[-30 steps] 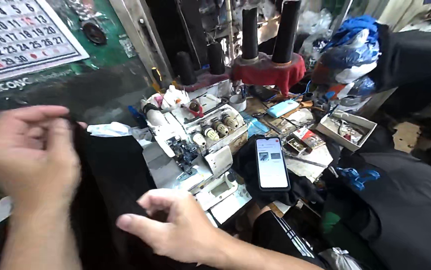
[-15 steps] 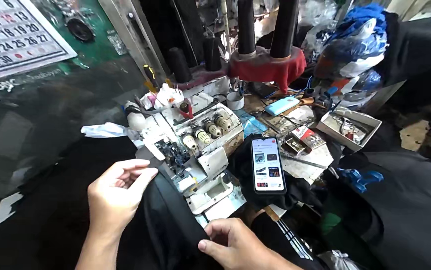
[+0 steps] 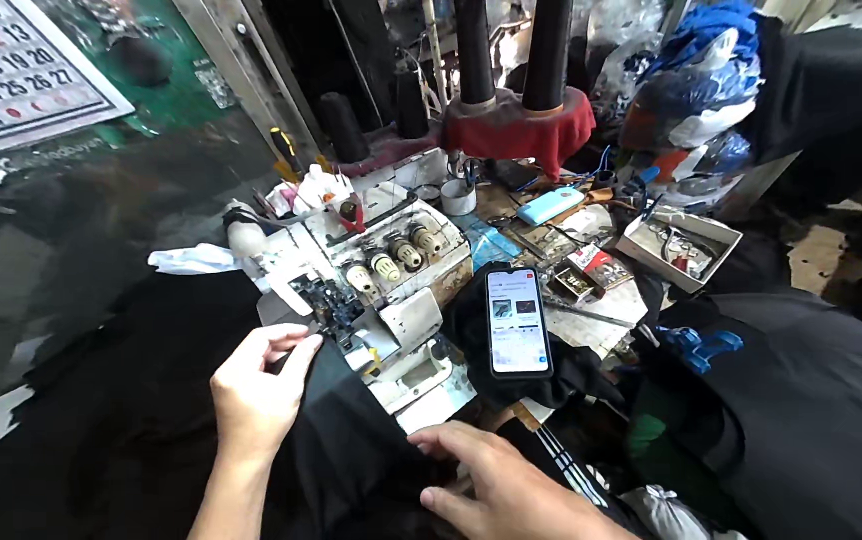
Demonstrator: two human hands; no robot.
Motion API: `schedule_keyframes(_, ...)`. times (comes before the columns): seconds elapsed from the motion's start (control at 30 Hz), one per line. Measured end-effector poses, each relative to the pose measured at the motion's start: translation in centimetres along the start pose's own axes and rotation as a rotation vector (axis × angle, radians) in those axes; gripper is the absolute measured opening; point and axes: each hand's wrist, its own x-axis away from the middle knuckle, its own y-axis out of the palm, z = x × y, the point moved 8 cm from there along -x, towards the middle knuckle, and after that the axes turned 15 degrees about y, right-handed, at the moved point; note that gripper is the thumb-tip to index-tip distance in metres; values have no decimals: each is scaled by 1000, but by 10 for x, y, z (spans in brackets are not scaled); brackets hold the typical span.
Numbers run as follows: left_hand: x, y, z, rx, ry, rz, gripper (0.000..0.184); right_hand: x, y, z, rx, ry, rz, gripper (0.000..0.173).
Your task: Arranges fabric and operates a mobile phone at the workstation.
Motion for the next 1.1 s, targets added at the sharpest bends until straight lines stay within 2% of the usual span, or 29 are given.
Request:
schedule_keyframes(0.07,1,0,0,-7,-15,-3,26,8,-24,-17,46,-79,96,44)
schedule_keyframes(0.13,2,0,-1,-4,-21,19,25,15,-61,-28,-3,-142,230,31)
schedule_keyframes(0.23,3,0,-2,3,-24,41,25,31,-130,-30,-92,-175,571,18)
schedule_keyframes(0.3,3,0,-1,4,-26,44,25,41,-166,-25,-19,-150,825,21)
schedule_keyframes(0.33,4,0,-2,-1,-26,43,25,43,-176,-19,31,-107,892,30)
schedule_keyframes(0.4,4,1,-2,-9,-22,42,26,37,-183,-3,29,2,888,52)
schedule_keyframes(0.5,5,2,-3,-8,-26,40,27,26,-173,18,-142,111,788,72)
schedule_keyframes(0.67,6,1,-3,-19,-29,32,28,18,-163,25,-155,159,799,85)
schedule_keyframes(0.8,6,1,-4,-21,-35,40,27,13,-162,22,-17,167,822,95)
schedule_keyframes(0.93,7,1,-6,-14,-27,42,28,12,-162,21,24,150,837,95)
schedule_keyframes(1.03,6,1,-4,-13,-17,37,27,15,-164,23,-140,123,803,82)
schedule_keyframes(1.1,6,1,-4,-22,-14,33,28,16,-165,26,-211,127,794,80)
